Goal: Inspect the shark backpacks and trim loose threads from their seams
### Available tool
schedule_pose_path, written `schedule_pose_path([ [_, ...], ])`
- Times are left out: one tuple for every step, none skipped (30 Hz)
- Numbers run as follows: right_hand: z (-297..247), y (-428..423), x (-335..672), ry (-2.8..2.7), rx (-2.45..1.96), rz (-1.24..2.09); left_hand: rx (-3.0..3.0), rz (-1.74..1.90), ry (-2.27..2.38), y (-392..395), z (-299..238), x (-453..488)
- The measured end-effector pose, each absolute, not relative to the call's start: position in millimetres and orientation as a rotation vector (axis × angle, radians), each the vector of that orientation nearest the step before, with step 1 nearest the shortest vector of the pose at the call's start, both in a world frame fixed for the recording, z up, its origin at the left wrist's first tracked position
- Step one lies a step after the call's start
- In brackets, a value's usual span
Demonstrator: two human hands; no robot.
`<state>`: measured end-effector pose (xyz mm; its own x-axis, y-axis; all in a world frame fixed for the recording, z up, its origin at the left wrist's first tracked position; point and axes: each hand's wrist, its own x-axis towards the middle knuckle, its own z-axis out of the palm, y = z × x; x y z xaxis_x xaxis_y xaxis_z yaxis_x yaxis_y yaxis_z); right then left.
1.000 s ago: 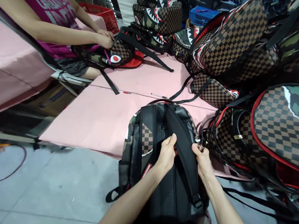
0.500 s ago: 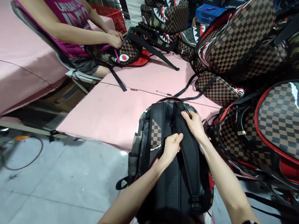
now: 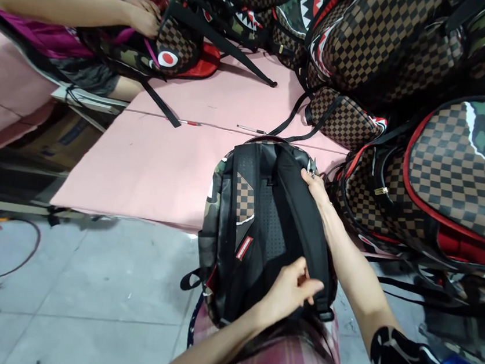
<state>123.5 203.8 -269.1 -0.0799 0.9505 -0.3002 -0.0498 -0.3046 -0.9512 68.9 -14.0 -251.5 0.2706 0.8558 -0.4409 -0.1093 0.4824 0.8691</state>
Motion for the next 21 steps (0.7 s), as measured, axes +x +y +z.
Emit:
schedule_pose_path([
  [-267, 204, 123, -0.997, -1.346, 1.558, 0.889, 0.755, 1.104, -20, -250, 70],
  [-266, 204, 123, -0.942, -1.342, 1.592, 0.949, 0.769, 1.117, -23, -249, 69],
  [-264, 203, 122, -0.905, -1.338, 1.609, 1.019, 0.798, 1.141, -23, -248, 68],
  [-263, 202, 121, -0.903, -1.341, 1.601, 1.093, 0.829, 1.171, -22, -246, 66],
  [-262, 201, 121, -0.919, -1.348, 1.589, 1.161, 0.848, 1.188, -20, -244, 64],
  [-260, 200, 120, -0.942, -1.356, 1.579, 1.212, 0.853, 1.195, -18, -241, 62],
  [-259, 199, 119, -0.963, -1.361, 1.573, 1.241, 0.844, 1.196, -16, -238, 60],
  [-258, 198, 119, -0.979, -1.362, 1.571, 1.253, 0.826, 1.198, -15, -236, 59],
  [-256, 198, 120, -0.991, -1.358, 1.568, 1.266, 0.798, 1.188, -15, -233, 57],
  [-252, 198, 122, -1.012, -1.351, 1.562, 1.300, 0.765, 1.163, -15, -231, 54],
  [-248, 199, 124, -1.050, -1.344, 1.553, 1.359, 0.742, 1.139, -15, -230, 49],
  [-243, 200, 127, -1.100, -1.342, 1.541, 1.433, 0.742, 1.135, -13, -231, 41],
  [-237, 203, 130, -1.155, -1.349, 1.531, 1.500, 0.783, 1.171, -10, -233, 30],
  [-230, 206, 132, -1.223, -1.361, 1.517, 1.538, 0.869, 1.265, -4, -237, 16],
  [-223, 211, 135, -1.304, -1.374, 1.497, 1.536, 0.987, 1.421, 3, -241, -2],
  [-216, 215, 137, -1.422, -1.382, 1.455, 1.489, 1.113, 1.609, 11, -247, -22],
  [-209, 220, 138, -1.605, -1.375, 1.368, 1.420, 1.211, 1.790, 20, -252, -43],
  [-202, 223, 138, -1.839, -1.358, 1.234, 1.387, 1.249, 1.936, 30, -258, -64],
  [-195, 226, 138, -2.106, -1.331, 1.046, 1.398, 1.243, 2.030, 39, -263, -83],
  [-188, 229, 137, -2.371, -1.300, 0.818, 1.456, 1.213, 2.097, 48, -268, -99],
  [-181, 231, 136, -2.605, -1.271, 0.576, 1.548, 1.162, 2.131, 58, -271, -111],
])
